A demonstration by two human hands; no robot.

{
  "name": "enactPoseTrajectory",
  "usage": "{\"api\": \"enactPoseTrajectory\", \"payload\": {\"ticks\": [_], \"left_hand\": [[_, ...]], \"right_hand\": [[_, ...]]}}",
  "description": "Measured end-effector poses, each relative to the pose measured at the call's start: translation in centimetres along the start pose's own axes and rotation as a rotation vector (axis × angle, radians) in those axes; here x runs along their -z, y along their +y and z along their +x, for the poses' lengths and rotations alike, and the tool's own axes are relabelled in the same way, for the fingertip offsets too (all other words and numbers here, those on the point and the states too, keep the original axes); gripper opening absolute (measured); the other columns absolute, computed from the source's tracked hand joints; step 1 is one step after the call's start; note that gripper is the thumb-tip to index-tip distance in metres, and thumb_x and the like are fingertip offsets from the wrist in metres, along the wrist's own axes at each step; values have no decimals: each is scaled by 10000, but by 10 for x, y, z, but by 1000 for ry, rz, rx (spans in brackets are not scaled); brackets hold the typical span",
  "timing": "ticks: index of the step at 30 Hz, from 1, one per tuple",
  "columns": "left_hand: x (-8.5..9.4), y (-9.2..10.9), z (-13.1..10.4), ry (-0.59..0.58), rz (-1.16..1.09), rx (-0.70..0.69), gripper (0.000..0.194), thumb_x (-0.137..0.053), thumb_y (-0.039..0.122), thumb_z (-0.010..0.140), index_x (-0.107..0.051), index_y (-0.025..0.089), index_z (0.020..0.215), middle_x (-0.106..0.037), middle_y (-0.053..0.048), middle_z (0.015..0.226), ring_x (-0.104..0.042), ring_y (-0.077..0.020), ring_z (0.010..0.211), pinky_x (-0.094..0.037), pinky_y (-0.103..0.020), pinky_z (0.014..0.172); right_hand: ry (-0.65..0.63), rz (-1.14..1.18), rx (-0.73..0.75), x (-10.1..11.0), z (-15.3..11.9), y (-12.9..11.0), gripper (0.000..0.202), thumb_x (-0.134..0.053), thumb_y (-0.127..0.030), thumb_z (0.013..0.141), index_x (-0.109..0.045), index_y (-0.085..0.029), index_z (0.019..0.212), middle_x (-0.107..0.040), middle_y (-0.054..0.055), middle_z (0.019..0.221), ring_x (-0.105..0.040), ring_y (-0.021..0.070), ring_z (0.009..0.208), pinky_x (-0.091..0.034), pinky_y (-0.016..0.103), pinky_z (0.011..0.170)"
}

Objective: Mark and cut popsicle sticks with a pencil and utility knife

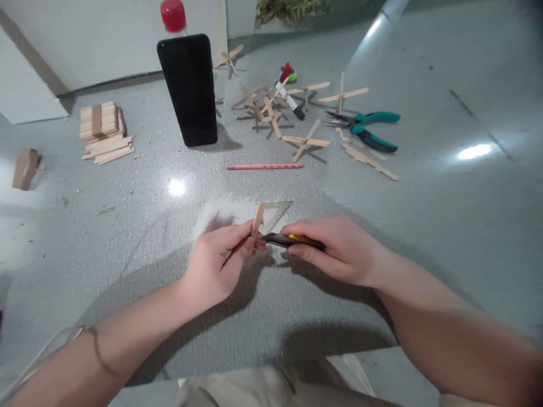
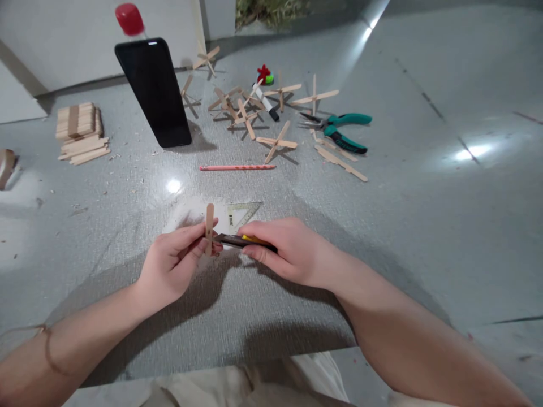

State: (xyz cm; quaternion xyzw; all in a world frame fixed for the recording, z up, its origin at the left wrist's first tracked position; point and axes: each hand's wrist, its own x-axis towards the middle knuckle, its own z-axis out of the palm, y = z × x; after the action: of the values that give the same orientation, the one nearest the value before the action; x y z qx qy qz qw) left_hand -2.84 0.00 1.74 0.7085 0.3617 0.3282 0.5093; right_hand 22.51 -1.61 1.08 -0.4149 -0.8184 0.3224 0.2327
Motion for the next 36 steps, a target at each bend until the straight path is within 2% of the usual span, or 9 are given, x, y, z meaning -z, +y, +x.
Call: {"api": "enactPoseTrajectory", "payload": {"ticks": [4,7,13,20,27,36], "left_hand": [[-2,1,2,-7,-278,199,284,-541,266,1014,-718,162,1210,-771,-70,959,-741,-153,860,-616,-260,771],[-3,0,3,-6,-361,240,331,-611,312,983,-693,142,1255,-777,-85,980,-746,-164,859,-630,-277,778],[-1,-2,3,-15,-316,211,257,-602,304,992,-753,171,1152,-761,-60,925,-701,-129,815,-600,-246,773],[-1,-2,3,-5,-299,208,305,-613,273,978,-721,167,1243,-764,-72,971,-706,-136,837,-599,-254,784],[0,-4,2,-9,-253,160,278,-596,254,991,-735,200,1225,-741,-47,928,-680,-118,834,-578,-234,788],[-1,-6,3,1,-249,163,282,-602,232,984,-732,223,1233,-750,-43,957,-694,-122,847,-584,-239,791]], "right_hand": [[32,-41,-73,-1,-2,-6,267,-483,-419,1027,-675,-234,1049,-695,23,734,-609,170,606,-379,278,560],[56,-58,-81,-1,-3,-10,262,-487,-422,1024,-671,-241,1069,-679,11,703,-589,163,573,-371,280,548],[71,-69,-83,-2,-3,-14,236,-487,-394,1027,-662,-239,998,-659,-3,664,-573,146,547,-350,272,534],[84,-56,-80,-2,-3,-15,209,-495,-380,1026,-651,-243,1006,-664,-6,675,-580,149,555,-345,273,540],[93,-81,-58,-2,-2,-16,210,-490,-355,1028,-653,-226,995,-648,-10,663,-547,133,537,-322,265,533],[85,-116,-44,0,-2,-17,222,-483,-336,1033,-657,-200,1019,-659,-6,689,-517,123,540,-299,251,537]]}}
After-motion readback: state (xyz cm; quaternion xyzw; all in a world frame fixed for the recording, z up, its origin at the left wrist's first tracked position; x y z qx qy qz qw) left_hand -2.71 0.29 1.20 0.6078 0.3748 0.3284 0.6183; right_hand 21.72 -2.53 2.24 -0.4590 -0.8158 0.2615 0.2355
